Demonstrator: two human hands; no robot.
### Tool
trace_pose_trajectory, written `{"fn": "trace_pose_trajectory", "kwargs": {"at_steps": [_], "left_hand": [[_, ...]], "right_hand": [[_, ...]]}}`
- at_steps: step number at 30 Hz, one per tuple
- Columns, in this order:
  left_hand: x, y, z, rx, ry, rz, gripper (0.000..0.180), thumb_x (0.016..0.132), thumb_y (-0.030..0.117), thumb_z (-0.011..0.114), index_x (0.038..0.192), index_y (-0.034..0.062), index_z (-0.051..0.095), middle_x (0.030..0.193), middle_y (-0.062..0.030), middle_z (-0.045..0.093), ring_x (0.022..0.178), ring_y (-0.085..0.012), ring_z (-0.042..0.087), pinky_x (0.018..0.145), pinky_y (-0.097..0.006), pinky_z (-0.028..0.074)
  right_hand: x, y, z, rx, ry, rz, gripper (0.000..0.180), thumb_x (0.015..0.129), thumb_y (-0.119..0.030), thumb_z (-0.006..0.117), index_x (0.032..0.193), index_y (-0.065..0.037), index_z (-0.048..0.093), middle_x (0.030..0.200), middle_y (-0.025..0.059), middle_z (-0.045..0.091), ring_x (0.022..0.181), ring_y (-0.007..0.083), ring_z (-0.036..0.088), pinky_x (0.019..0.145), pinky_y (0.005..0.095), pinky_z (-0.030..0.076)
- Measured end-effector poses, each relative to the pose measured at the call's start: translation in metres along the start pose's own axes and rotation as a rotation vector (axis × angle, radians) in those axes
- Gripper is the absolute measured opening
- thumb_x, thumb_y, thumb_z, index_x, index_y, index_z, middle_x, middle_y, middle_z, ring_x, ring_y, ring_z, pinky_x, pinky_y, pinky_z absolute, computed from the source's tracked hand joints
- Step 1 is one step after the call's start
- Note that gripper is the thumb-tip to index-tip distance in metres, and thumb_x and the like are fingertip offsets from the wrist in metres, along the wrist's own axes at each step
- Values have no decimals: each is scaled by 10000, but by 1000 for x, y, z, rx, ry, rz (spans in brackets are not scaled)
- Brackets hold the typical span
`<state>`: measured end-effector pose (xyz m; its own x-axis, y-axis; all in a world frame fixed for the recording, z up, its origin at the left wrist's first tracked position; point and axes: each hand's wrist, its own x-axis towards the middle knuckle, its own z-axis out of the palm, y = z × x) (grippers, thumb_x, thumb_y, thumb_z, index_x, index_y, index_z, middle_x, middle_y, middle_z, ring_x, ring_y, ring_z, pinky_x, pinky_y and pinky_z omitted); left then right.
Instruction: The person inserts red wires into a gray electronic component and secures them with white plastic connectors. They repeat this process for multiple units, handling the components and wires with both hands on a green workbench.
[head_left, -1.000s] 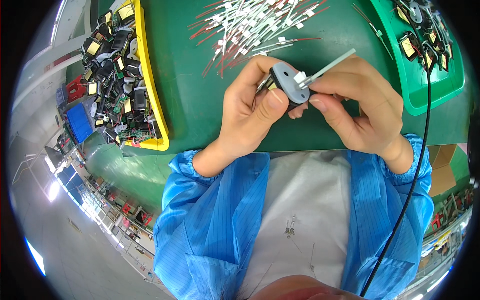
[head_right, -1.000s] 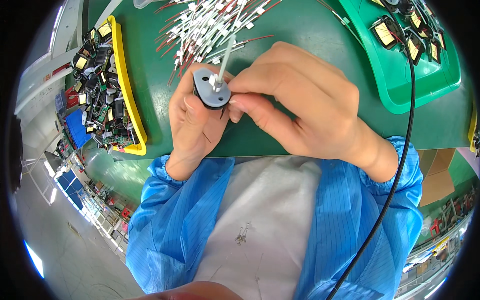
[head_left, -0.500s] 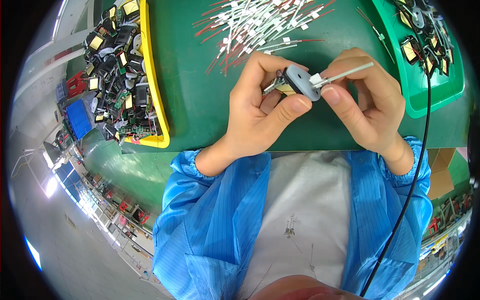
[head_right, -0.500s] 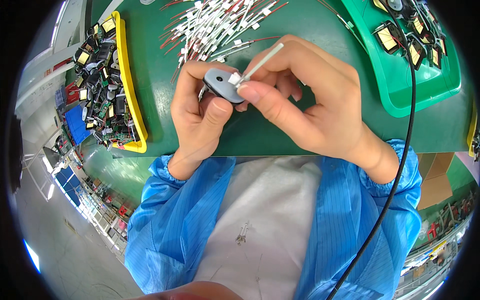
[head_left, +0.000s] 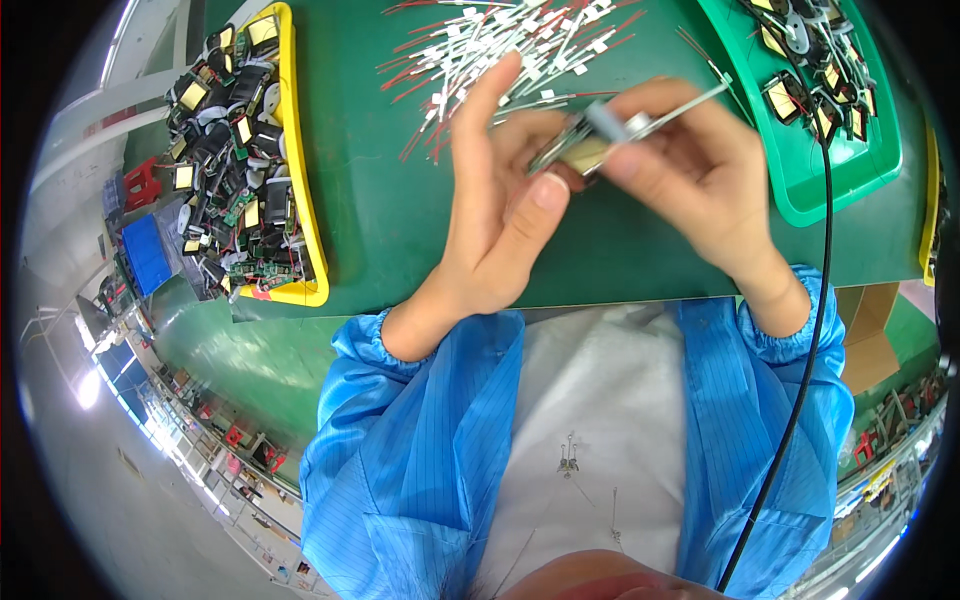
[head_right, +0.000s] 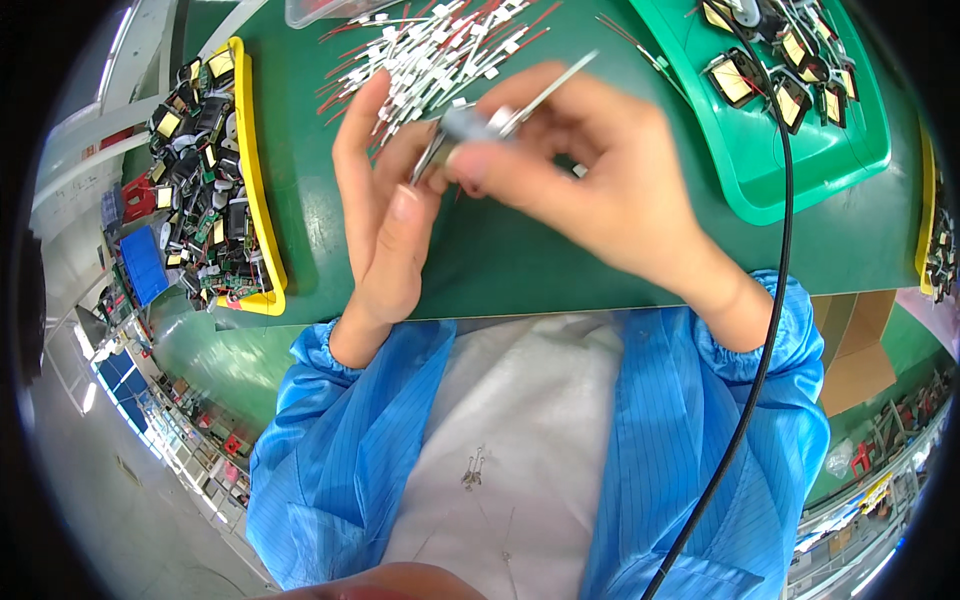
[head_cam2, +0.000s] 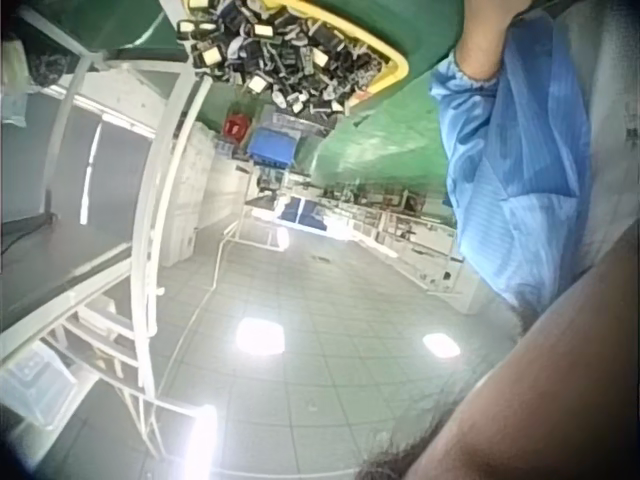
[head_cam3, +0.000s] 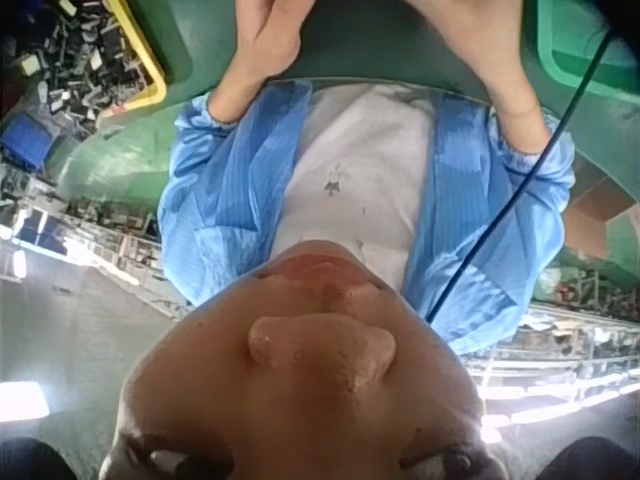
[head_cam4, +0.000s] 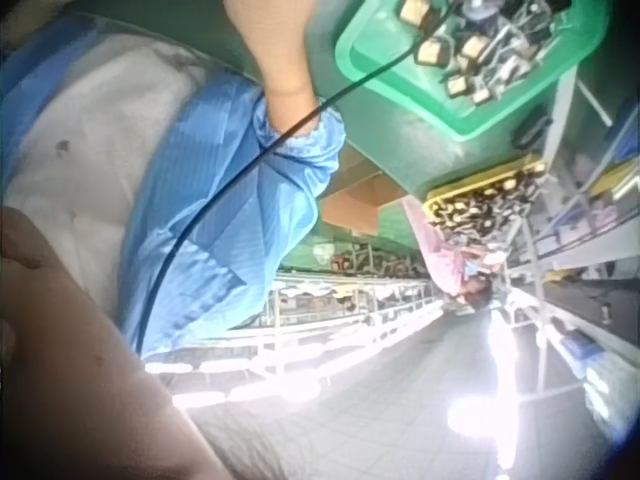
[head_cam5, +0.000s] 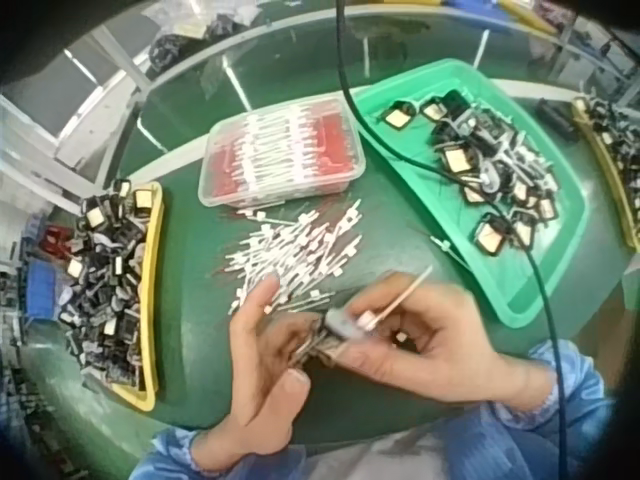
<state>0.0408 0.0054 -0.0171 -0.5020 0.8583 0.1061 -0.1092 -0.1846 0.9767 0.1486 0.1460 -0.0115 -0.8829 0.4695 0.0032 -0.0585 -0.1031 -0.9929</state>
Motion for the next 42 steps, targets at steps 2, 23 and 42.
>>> {"fn": "trace_pose_trajectory", "kwargs": {"at_steps": [2,23,42], "left_hand": [[7,-4,-9,31,42,51,567,937,239,444,1358,-10,159,1038,-192,528,865,-200,526,795,-310,425],[-10,62,-179,1861,373,-203,354,855,302,568,1136,86,568,1109,-136,555,999,-341,496,875,-408,398],[3,60,-179,1845,481,-39,288,709,263,740,855,40,631,1061,-130,545,1009,-331,448,876,-411,377]], "right_hand": [[6,-3,-12,223,203,-31,202,826,-42,631,1008,26,576,826,44,603,679,55,541,578,185,428],[27,29,11,-1035,-10,-597,242,682,-59,678,917,-62,620,945,24,584,876,201,513,745,328,380],[22,13,1,-1312,-146,-631,169,654,-72,570,822,-53,579,871,28,537,881,188,495,813,359,353]]}}
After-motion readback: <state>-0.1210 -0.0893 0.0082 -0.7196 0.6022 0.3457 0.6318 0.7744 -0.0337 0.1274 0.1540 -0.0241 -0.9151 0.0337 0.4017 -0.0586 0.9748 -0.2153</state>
